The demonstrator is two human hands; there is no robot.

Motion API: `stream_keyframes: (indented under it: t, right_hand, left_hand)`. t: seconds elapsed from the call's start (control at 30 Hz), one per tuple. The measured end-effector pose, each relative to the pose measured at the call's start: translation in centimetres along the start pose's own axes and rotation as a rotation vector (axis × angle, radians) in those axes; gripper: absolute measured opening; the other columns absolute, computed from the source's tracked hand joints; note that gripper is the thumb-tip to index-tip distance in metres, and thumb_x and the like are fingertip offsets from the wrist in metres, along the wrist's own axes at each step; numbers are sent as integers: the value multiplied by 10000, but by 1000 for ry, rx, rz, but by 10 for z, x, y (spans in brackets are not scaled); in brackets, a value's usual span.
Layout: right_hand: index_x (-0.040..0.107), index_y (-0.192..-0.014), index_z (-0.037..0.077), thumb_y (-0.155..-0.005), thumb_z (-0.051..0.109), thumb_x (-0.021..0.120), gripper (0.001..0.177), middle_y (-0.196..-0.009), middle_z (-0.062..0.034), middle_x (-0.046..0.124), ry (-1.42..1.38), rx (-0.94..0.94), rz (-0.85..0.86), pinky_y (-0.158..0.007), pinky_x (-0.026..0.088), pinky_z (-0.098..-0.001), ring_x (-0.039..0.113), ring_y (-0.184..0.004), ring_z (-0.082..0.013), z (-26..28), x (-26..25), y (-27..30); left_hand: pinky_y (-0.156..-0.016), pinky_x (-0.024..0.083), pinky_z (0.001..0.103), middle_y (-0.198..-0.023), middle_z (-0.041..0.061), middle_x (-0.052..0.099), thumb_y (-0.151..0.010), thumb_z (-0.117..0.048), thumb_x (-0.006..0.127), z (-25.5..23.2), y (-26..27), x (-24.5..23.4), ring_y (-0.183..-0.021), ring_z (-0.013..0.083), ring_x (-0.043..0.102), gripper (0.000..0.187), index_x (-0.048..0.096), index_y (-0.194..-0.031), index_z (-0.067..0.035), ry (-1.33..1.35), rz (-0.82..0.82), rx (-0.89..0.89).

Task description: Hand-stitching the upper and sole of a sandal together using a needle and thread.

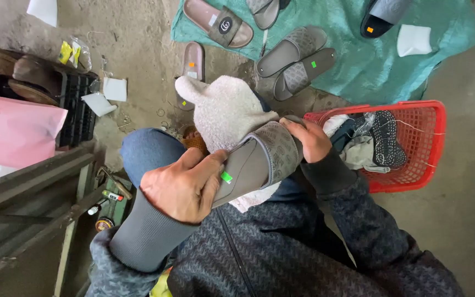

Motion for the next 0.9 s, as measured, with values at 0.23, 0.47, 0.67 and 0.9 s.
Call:
stream_keyframes:
  t: [0.23,0.47,0.67,0.9]
  right_hand:
    - [730,-1285,186,-935,418,634,431,-1288,-146,698,-397,712,-34,-1104,471,-322,619,-1287,-249,-2,-6,-7]
    - [642,-1393,167,-971,122,657,425,-1372,-178,654,-154,280,-7,-1120,467,-372,592,-1292,-327,-12,1,-2]
    - [588,-1458,138,-949,50,686,525,-1397,-226,626,17,124,12,-1094,481,-432,583,-1271,-401,-8,1,1]
    - [631,-1379,109,-968,92,683,415,-1300,-192,649,-165,206,-39,-1062,501,-409,593,-1196,-330,-13,-1,-7]
  left_hand:
    - [-359,427,457,-832,-19,600,-962,-336,545,-5,-9,7,-524,293,632,342,719,-1250,-279,-7,17,-9]
    - [-376,462,486,-805,1,639,-942,-329,514,-6,-20,20,-515,320,630,321,688,-1207,-281,-15,89,14]
    - [-419,491,539,-880,5,703,-917,-290,529,-6,-13,14,-597,400,686,343,680,-1225,-273,25,171,5]
    - [-525,565,411,-718,-18,602,-950,-356,518,-2,-8,-2,-514,306,662,197,711,-959,-322,59,48,-22]
Point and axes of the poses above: each hand's wrist, its own y-axis away from the middle knuckle, its own x-axis out of the palm, z = x × y, the point moved 7 cm from there along -y, towards the middle knuckle
